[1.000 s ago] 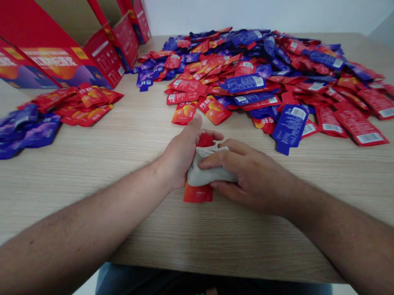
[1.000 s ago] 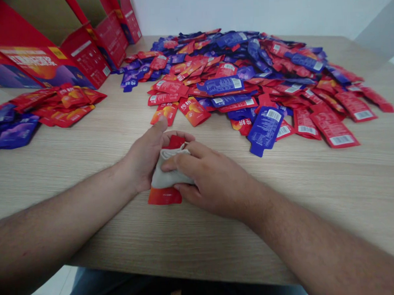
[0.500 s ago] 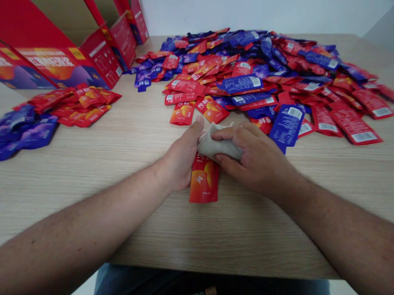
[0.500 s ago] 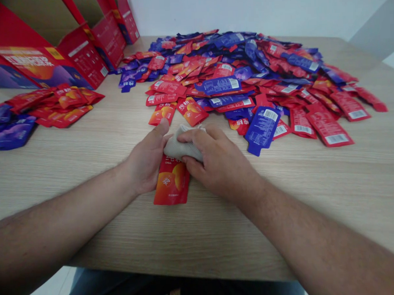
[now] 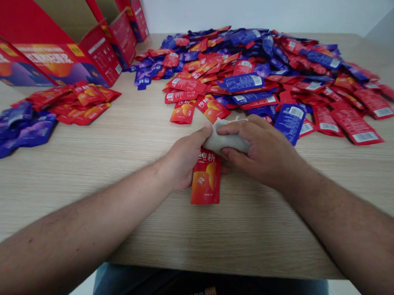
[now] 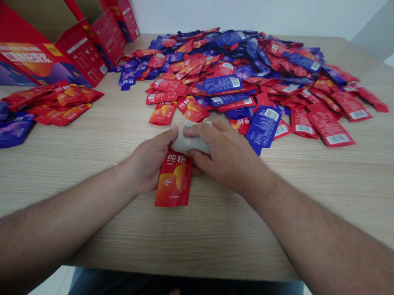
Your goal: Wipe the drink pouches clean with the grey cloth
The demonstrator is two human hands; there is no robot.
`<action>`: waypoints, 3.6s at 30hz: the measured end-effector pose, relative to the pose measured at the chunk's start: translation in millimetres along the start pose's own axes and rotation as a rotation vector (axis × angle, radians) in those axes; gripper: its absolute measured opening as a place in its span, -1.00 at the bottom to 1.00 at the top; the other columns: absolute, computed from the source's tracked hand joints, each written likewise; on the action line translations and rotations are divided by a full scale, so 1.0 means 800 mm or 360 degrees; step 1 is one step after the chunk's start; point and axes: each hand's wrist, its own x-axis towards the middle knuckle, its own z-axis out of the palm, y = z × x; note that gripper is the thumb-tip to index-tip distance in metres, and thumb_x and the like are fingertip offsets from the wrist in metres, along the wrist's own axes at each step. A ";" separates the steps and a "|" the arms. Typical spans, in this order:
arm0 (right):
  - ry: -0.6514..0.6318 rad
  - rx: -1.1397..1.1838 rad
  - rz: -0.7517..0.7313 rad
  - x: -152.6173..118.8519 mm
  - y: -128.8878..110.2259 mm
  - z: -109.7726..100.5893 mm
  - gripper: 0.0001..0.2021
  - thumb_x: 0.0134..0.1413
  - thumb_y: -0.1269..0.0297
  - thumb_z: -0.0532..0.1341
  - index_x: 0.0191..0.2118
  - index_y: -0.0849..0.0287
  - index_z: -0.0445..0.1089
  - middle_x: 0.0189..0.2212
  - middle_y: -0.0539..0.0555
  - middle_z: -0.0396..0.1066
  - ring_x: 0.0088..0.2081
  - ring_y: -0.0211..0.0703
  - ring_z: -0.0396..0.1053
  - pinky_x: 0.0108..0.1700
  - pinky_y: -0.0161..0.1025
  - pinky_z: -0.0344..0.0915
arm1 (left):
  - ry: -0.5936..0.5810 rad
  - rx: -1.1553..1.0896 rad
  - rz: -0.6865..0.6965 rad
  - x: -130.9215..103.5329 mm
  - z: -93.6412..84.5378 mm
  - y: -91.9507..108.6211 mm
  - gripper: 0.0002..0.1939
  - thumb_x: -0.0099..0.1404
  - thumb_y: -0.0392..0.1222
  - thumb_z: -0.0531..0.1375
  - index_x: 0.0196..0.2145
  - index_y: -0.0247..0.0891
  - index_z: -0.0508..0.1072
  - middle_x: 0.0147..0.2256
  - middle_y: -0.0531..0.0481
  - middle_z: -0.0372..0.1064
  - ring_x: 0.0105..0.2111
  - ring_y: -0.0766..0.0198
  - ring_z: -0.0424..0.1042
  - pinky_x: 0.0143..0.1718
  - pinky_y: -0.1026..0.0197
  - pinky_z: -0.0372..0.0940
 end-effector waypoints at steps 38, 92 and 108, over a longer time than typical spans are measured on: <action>-0.0196 0.0302 -0.0111 -0.006 -0.024 0.016 -0.63 0.23 0.34 0.34 0.14 0.05 0.55 -0.01 0.17 0.52 -0.02 0.09 0.50 0.04 0.02 0.45 | 0.0198 -0.0121 0.0219 0.014 -0.013 0.017 -0.61 0.59 -0.12 -0.01 -0.15 -0.35 0.57 -0.37 -0.16 0.59 -0.40 0.15 0.60 -0.34 0.16 0.50; 0.0255 0.0396 0.0379 0.002 0.005 0.025 -0.62 0.15 0.12 0.32 0.07 0.08 0.49 0.06 0.18 0.59 0.03 0.19 0.55 0.07 0.15 0.45 | -0.0215 -0.0277 0.0083 0.003 -0.005 -0.003 -0.75 0.47 -0.23 0.12 -0.07 -0.39 0.54 -0.30 -0.23 0.62 -0.25 0.05 0.63 -0.01 -0.03 0.52; 0.0464 0.0298 0.0403 0.000 0.001 0.024 -0.64 0.17 0.11 0.32 0.07 0.06 0.48 0.02 0.16 0.60 0.02 0.16 0.55 0.03 0.12 0.48 | -0.0285 -0.0110 0.0006 -0.003 -0.004 -0.011 -0.53 0.62 0.04 0.00 0.19 -0.33 0.48 -0.09 -0.30 0.62 -0.22 -0.03 0.63 -0.18 -0.11 0.54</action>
